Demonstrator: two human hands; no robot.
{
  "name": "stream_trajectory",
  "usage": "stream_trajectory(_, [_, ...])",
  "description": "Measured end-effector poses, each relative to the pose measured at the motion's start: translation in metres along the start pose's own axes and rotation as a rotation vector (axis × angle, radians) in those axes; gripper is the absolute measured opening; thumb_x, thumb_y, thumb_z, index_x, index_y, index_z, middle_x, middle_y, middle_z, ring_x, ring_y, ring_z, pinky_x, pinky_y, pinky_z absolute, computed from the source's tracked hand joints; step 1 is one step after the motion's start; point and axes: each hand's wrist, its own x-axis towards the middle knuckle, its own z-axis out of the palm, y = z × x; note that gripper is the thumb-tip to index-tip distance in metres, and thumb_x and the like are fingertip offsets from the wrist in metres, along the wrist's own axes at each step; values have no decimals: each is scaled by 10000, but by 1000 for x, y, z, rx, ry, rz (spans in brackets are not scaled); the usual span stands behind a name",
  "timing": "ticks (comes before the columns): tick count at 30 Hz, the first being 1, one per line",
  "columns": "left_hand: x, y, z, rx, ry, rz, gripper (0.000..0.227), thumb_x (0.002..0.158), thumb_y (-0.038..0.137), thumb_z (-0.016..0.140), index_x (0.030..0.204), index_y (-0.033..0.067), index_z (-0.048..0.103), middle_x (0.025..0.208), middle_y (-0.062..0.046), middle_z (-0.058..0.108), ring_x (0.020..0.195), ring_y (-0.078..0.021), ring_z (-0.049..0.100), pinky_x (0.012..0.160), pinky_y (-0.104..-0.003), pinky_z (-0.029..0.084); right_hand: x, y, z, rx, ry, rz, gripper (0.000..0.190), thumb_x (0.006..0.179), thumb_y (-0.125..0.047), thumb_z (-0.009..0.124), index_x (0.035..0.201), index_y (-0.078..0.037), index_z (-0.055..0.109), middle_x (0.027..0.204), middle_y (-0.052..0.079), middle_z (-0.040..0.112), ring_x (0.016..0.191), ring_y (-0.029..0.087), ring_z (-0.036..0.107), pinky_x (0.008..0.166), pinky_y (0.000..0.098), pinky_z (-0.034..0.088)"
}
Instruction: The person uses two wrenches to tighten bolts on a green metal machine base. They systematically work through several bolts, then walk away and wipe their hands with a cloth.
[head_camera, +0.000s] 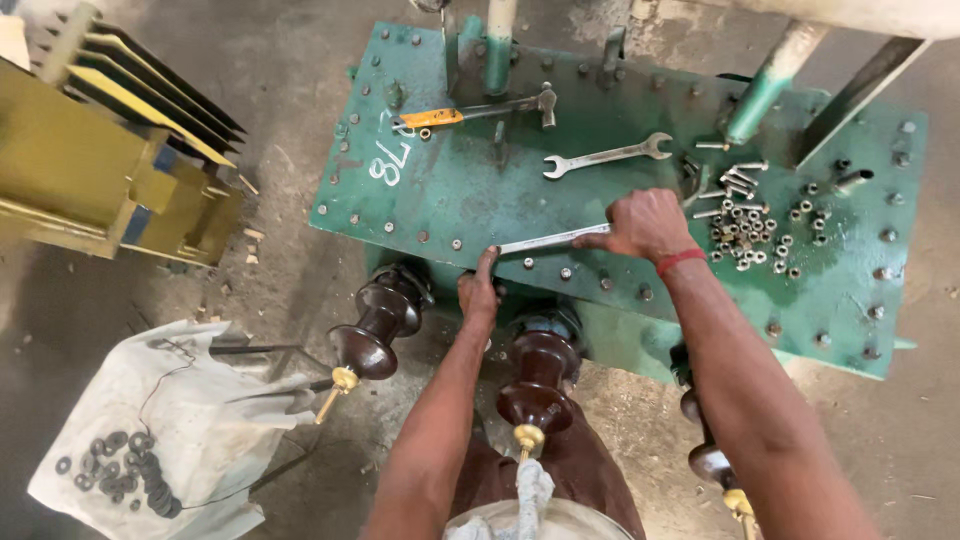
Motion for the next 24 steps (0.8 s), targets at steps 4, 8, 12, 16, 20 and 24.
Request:
stream_trajectory(4, [-9, 10, 10, 19, 52, 190, 776, 791, 650, 743, 960, -107, 758, 893, -169, 736, 788, -248, 607, 763, -376, 499, -12, -7, -13, 56, 88, 61, 897, 614, -955, 597, 776, -101, 815, 757, 156, 741, 793, 349, 732, 713, 456, 559])
stream_trajectory(8, [-10, 16, 21, 0, 52, 105, 749, 770, 633, 741, 928, -99, 758, 874, -152, 728, 763, -248, 623, 746, -418, 509, -80, -47, -14, 182, 113, 230, 887, 650, -920, 638, 762, -56, 801, 772, 184, 730, 787, 358, 734, 719, 454, 557])
stream_trajectory(12, [4, -5, 5, -117, 57, 214, 638, 799, 573, 761, 854, -63, 761, 816, -120, 708, 713, -205, 557, 674, -406, 484, -135, -103, 9, 293, 218, 373, 611, 880, -644, 632, 782, -55, 760, 760, 185, 738, 729, 372, 735, 648, 483, 558])
stream_trajectory(16, [38, -16, 6, -4, -14, 80, 681, 872, 618, 743, 747, -43, 635, 676, -85, 570, 602, -195, 514, 548, -354, 418, -103, -90, 34, 349, 63, 248, 553, 906, -589, 624, 829, -58, 761, 776, 200, 735, 747, 395, 727, 676, 519, 560])
stream_trajectory(20, [19, -41, -42, 17, -305, 45, 491, 974, 534, 618, 885, 51, 607, 683, -19, 577, 570, -118, 514, 489, -275, 381, -67, -100, 49, 688, -47, 133, 450, 929, -478, 632, 932, -49, 771, 833, 218, 734, 798, 439, 696, 700, 534, 536])
stream_trajectory(24, [8, -32, -64, -4, -540, 39, 208, 1020, 287, 583, 1110, 108, 638, 793, -18, 642, 608, -99, 533, 491, -264, 402, -39, -92, 20, 958, 45, 188, 406, 926, -449, 643, 1017, -78, 780, 849, 195, 736, 792, 417, 699, 694, 486, 526])
